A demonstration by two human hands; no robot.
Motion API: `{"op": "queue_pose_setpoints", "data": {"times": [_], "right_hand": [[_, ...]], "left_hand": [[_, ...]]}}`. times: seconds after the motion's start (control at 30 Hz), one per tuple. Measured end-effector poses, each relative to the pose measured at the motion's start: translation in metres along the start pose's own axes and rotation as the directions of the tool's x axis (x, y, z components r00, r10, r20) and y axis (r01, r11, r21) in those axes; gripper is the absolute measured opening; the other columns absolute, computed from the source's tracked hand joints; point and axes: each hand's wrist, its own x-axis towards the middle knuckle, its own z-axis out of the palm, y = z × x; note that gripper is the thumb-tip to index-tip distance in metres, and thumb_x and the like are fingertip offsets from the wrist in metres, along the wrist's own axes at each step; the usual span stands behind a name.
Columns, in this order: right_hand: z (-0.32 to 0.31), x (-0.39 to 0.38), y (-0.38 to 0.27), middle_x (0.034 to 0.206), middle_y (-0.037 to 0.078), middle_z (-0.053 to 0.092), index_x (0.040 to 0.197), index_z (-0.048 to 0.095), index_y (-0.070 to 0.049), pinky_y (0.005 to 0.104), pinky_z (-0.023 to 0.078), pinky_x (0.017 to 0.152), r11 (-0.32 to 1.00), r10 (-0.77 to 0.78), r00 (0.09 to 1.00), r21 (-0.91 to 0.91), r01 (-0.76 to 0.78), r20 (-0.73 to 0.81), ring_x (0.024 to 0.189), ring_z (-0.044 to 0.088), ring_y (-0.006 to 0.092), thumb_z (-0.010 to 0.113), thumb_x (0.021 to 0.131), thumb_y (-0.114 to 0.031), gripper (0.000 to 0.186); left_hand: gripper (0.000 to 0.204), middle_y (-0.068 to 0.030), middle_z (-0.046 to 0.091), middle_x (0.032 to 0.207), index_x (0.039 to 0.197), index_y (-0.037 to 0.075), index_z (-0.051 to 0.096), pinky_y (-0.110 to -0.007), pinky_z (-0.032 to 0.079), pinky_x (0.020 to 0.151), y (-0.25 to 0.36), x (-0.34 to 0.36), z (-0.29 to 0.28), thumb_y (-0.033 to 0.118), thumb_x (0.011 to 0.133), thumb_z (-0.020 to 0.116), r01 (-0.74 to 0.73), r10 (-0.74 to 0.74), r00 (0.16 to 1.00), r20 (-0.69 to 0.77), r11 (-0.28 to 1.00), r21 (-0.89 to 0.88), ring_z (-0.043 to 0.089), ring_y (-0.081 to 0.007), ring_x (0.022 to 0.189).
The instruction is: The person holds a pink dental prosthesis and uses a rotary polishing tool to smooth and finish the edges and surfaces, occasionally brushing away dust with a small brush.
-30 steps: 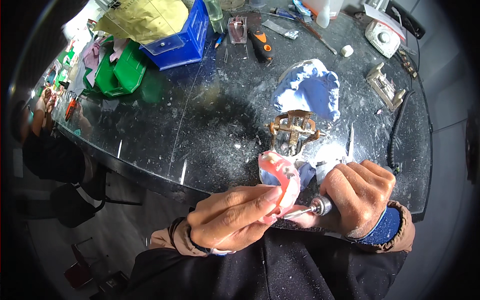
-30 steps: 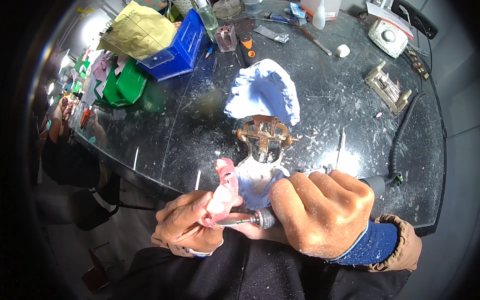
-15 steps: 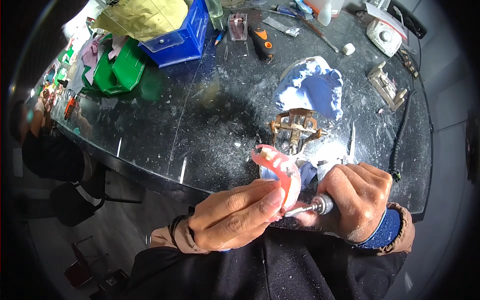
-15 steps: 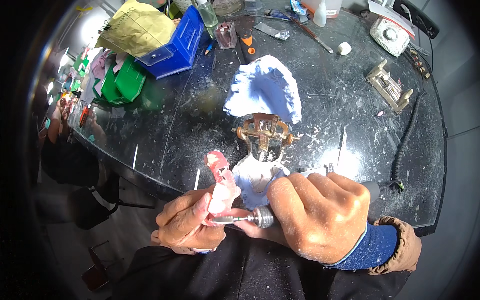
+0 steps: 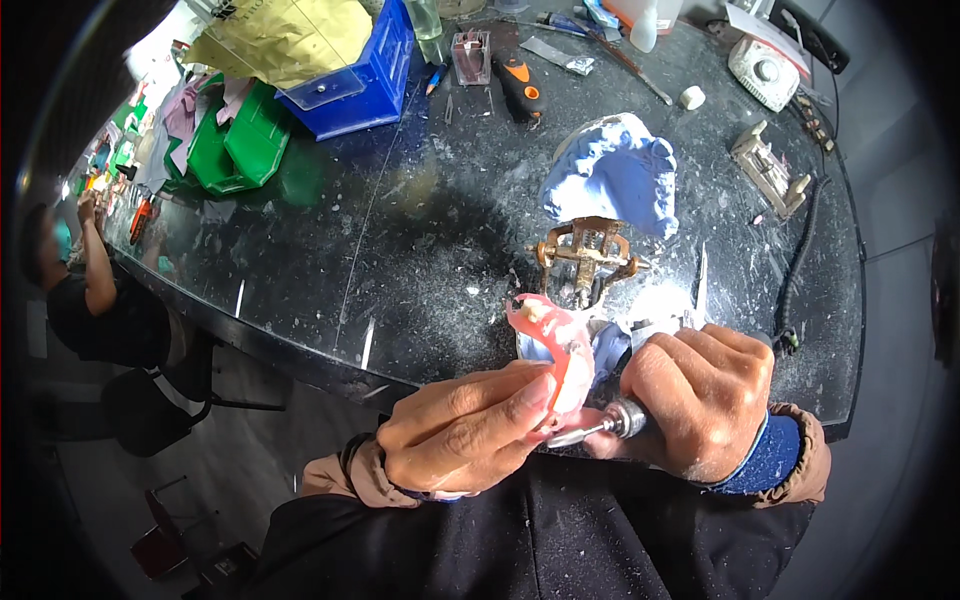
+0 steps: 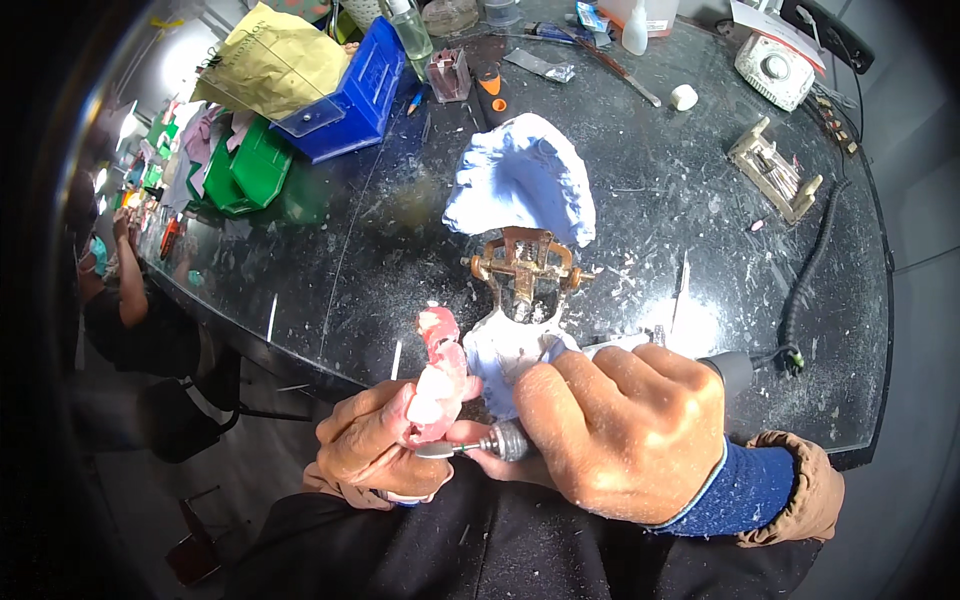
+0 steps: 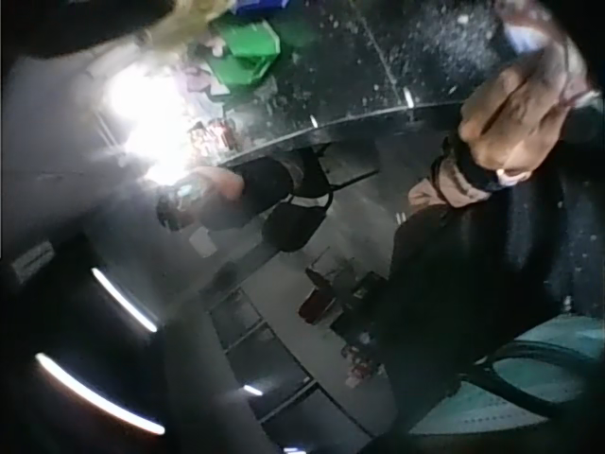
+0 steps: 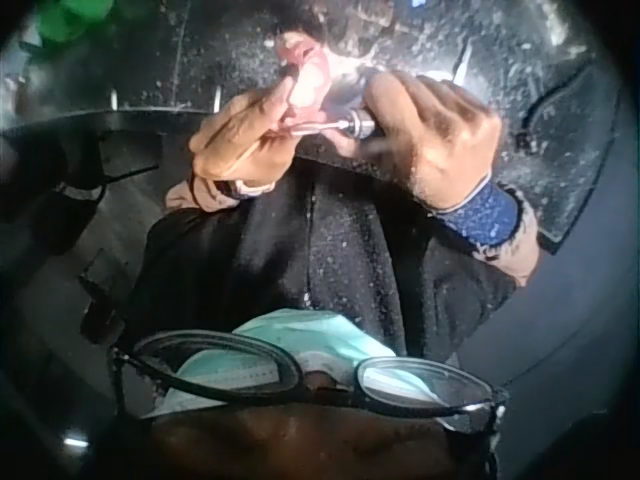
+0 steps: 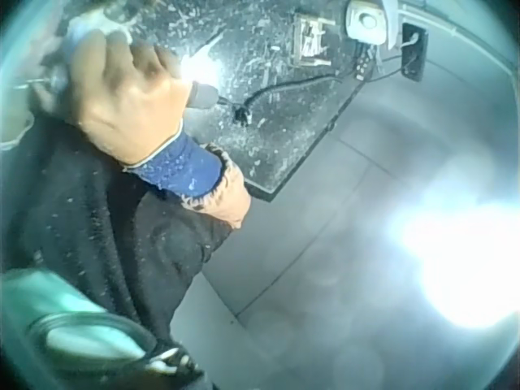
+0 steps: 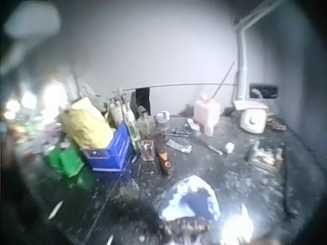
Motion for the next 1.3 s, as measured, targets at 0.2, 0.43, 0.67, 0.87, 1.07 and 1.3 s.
{"op": "queue_pose_setpoints", "data": {"times": [0.2,0.43,0.67,0.87,1.07,1.3], "right_hand": [[0.004,0.0,-0.001,0.055,-0.001,0.047,0.07,0.051,-0.008,0.025,0.039,0.039,0.992,0.107,0.994,0.076,-0.104,-0.036,0.043,0.052,0.0118,0.071,0.066,-0.041,0.04],[0.01,0.0,-0.002,0.05,0.002,0.042,0.059,0.044,-0.009,0.0289,0.034,0.037,0.989,0.117,0.984,0.109,-0.103,-0.132,0.038,0.045,0.0172,0.071,0.068,-0.045,0.045],[0.01,0.001,-0.002,0.05,0.002,0.041,0.059,0.044,-0.009,0.0291,0.032,0.036,0.996,0.052,0.993,0.079,-0.043,-0.109,0.038,0.045,0.0167,0.068,0.071,-0.046,0.046],[0.008,-0.001,-0.001,0.051,0.002,0.041,0.06,0.045,-0.008,0.0288,0.032,0.036,1.0,-0.008,0.996,0.013,0.009,-0.086,0.04,0.046,0.0163,0.066,0.071,-0.048,0.047],[0.006,-0.001,-0.002,0.052,0.002,0.041,0.061,0.046,-0.008,0.0293,0.031,0.037,0.999,0.037,0.996,-0.003,-0.038,-0.084,0.04,0.046,0.0168,0.065,0.072,-0.048,0.046],[0.008,-0.002,-0.001,0.051,0.002,0.04,0.06,0.046,-0.008,0.0293,0.03,0.036,1.0,0.013,0.995,-0.027,-0.016,-0.101,0.04,0.044,0.0166,0.066,0.071,-0.048,0.047]], "left_hand": [[0.036,-0.0183,0.065,0.091,0.103,-0.004,0.06,-0.032,0.057,0.072,-0.006,-0.005,0.005,-0.007,0.069,0.07,0.033,-0.041,0.995,-0.09,0.995,-0.099,0.066,-0.0263,0.084],[0.035,-0.0194,0.065,0.09,0.103,-0.003,0.061,-0.033,0.057,0.072,-0.006,-0.005,0.008,-0.007,0.069,0.069,0.01,-0.026,0.991,-0.128,0.993,-0.12,0.066,-0.027,0.084],[0.036,-0.0188,0.065,0.091,0.102,-0.003,0.061,-0.032,0.057,0.071,-0.002,-0.003,0.001,-0.008,0.067,0.07,0.07,-0.077,0.996,-0.055,0.991,-0.118,0.066,-0.0271,0.084],[0.039,-0.0185,0.065,0.09,0.104,-0.004,0.061,-0.033,0.057,0.071,-0.003,-0.006,0.004,-0.011,0.066,0.069,0.076,-0.095,0.99,-0.103,0.982,-0.171,0.066,-0.0272,0.083],[0.039,-0.0182,0.065,0.089,0.103,-0.004,0.061,-0.033,0.058,0.071,-0.005,-0.006,0.004,-0.011,0.066,0.069,0.007,-0.014,0.997,-0.079,0.996,-0.09,0.066,-0.0275,0.082],[0.041,-0.0181,0.065,0.089,0.104,-0.004,0.061,-0.034,0.057,0.072,-0.002,-0.005,0.003,-0.011,0.065,0.07,0.063,-0.069,0.996,-0.051,0.993,-0.103,0.066,-0.0278,0.083]]}}
